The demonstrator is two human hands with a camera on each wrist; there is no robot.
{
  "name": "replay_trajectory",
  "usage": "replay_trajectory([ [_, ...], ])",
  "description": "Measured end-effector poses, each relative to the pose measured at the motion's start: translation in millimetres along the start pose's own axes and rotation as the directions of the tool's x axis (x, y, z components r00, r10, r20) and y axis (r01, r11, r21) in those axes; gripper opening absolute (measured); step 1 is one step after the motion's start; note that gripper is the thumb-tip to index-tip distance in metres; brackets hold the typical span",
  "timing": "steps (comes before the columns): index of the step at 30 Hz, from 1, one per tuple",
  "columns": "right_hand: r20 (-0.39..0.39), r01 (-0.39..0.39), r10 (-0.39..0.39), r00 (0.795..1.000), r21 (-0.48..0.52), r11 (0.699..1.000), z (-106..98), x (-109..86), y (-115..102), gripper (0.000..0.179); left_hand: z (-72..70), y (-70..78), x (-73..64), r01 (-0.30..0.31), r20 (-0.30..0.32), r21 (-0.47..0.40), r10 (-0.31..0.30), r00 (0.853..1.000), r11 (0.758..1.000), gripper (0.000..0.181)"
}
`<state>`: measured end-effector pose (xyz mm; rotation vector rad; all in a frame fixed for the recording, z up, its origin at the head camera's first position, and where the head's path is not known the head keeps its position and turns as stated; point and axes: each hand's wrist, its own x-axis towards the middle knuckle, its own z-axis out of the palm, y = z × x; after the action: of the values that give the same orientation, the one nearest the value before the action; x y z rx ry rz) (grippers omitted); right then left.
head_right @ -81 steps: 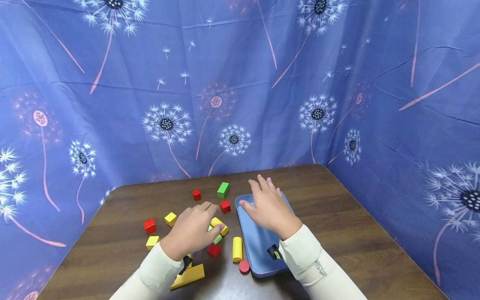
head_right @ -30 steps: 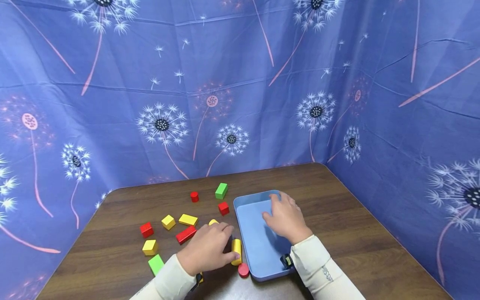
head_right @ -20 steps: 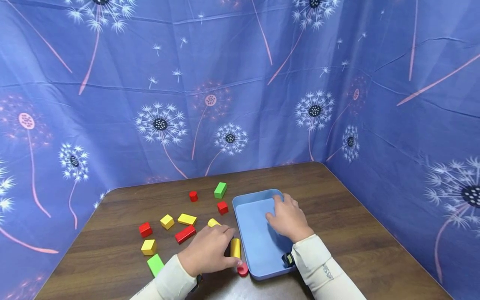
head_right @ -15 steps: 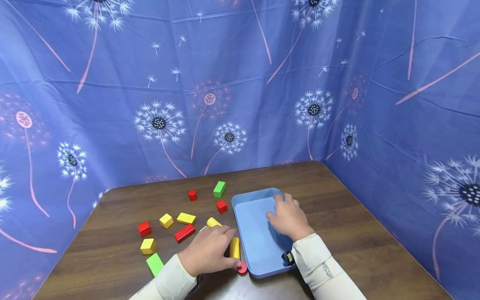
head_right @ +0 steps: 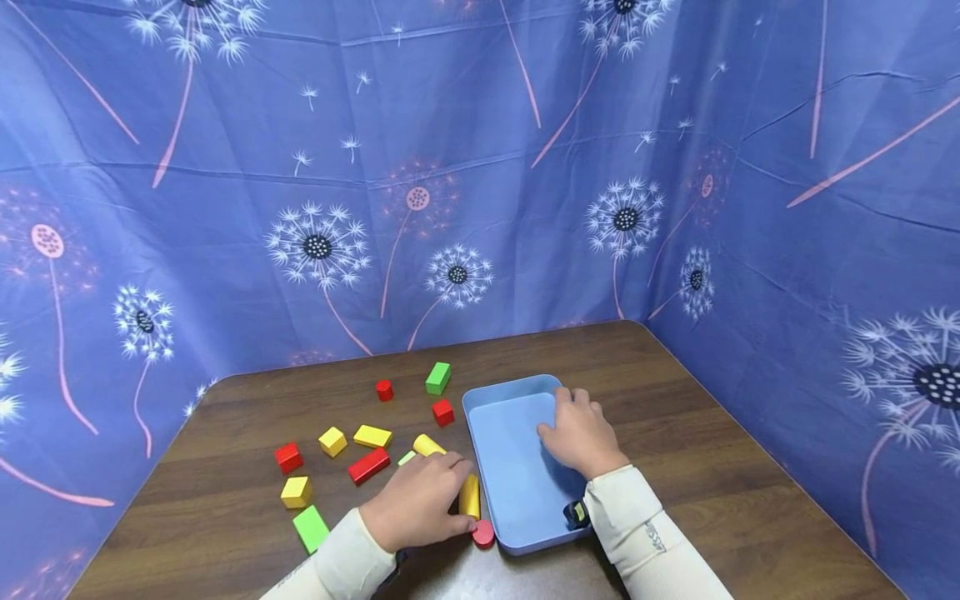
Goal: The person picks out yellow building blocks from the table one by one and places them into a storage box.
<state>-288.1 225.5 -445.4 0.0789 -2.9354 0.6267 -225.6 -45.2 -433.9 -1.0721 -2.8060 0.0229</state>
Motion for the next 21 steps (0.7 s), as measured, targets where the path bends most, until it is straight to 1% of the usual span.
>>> replay_trajectory([
  [3, 0.006, -0.011, 0.011, 1.000, 0.001, 1.000, 1.6, 1.0, 1.0, 0.074, 0.6, -0.8, 1.0, -0.009, 0.008, -0.017, 0.010, 1.000, 1.000, 0.053],
  [6, 0.018, -0.027, 0.027, 0.999, 0.007, 1.000, 2.7, 1.6, 1.2, 0.077, 1.4, -1.0, 2.2, -0.016, 0.006, -0.022, 0.016, 1.000, 1.000, 0.047],
  [12, 0.068, -0.060, 0.058, 0.996, 0.017, 0.998, 2.9, 0.8, 1.3, 0.080, 2.9, -0.2, 4.4, -0.021, -0.009, -0.019, 0.021, 1.000, 1.000, 0.041],
  [17, 0.087, -0.059, 0.057, 0.995, 0.012, 0.998, 2.6, 0.2, 0.8, 0.081, 2.7, -0.7, 3.1, -0.019, -0.028, -0.018, 0.019, 0.999, 1.000, 0.038],
  [21, 0.092, -0.054, 0.053, 0.994, 0.006, 0.999, 3.2, -0.7, 1.4, 0.083, 3.2, -0.5, 2.6, -0.013, -0.027, -0.039, 0.011, 1.000, 0.999, 0.034],
])
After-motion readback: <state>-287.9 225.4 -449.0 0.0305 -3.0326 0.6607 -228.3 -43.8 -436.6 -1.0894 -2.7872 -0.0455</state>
